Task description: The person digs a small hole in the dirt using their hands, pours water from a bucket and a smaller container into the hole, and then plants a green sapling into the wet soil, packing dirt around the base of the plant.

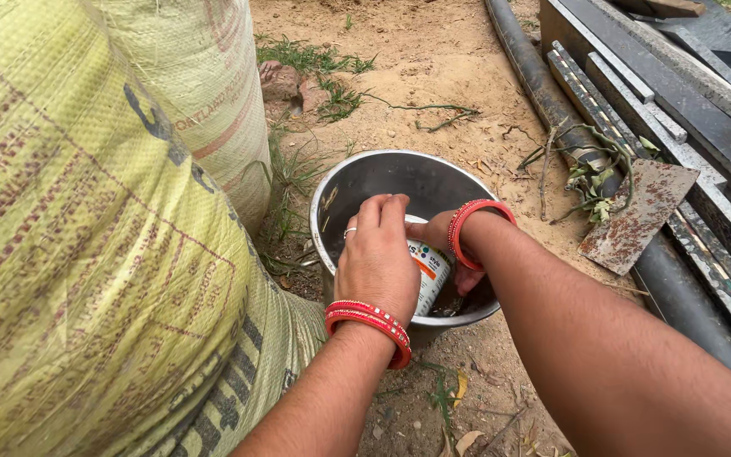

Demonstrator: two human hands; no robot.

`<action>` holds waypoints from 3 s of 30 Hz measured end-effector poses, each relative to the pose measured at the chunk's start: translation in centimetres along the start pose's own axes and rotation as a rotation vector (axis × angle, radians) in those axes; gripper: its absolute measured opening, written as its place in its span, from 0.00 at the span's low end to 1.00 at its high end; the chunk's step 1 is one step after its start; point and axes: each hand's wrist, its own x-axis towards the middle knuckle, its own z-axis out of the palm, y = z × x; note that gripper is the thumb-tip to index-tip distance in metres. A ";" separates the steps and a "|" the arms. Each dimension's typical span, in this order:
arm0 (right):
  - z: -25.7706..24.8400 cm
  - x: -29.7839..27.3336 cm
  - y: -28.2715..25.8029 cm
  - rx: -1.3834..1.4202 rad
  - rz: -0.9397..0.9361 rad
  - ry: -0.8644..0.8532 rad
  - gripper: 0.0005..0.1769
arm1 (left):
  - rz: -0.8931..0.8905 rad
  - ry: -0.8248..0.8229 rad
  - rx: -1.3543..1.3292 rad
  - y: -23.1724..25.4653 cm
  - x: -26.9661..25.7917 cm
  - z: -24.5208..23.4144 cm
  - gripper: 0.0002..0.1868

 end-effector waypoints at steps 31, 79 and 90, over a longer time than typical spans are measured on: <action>-4.6 -14.1 10.7 0.253 -0.862 0.912 0.33 | 0.334 0.101 -0.251 3.3 1.5 -1.6 0.40; 20.4 1.4 40.0 -0.603 -0.593 0.202 0.12 | 0.740 -1.329 0.548 11.7 -13.0 8.0 0.24; 14.2 -3.1 43.8 -0.540 -0.351 0.090 0.24 | 0.885 -1.430 0.718 15.7 -14.7 12.0 0.26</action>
